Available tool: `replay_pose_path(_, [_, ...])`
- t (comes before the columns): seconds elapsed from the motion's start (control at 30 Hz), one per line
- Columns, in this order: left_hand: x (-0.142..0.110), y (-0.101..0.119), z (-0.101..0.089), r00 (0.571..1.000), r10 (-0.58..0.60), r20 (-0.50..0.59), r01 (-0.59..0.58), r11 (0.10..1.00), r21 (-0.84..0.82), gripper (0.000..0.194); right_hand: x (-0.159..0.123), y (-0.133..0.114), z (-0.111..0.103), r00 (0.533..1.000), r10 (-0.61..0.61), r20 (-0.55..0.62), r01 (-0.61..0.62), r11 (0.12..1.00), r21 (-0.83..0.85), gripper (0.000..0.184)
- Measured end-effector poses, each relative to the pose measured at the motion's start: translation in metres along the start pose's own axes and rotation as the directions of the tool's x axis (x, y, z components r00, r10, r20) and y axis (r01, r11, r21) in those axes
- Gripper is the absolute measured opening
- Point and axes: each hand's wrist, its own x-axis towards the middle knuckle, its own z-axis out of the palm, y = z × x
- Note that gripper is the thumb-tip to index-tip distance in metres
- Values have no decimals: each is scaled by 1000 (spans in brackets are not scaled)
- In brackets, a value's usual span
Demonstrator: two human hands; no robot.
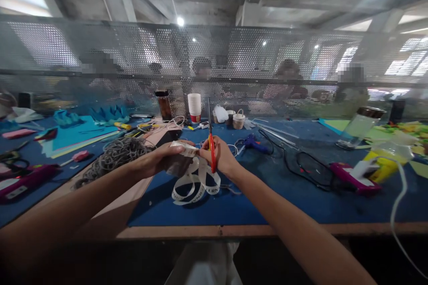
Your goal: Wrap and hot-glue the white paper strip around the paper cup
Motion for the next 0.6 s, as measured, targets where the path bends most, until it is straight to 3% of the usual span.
replay_pose_path(0.2, [18,-7,-4,998,-51,37,56,984,-170,31,14,13,-4,999,-21,-42,21,1000,-13,20])
replay_pose_path(0.4, [26,-26,-15,992,-123,12,121,946,-301,36,18,33,-2,997,-30,-73,24,997,-77,20])
replay_pose_path(0.53, [26,-28,-21,993,-98,-65,69,934,-351,40,9,38,-1,992,7,-122,-7,1000,2,24])
replay_pose_path(0.6, [27,-27,-25,991,-67,-118,20,931,-365,42,1,34,1,995,59,-83,-53,996,70,27])
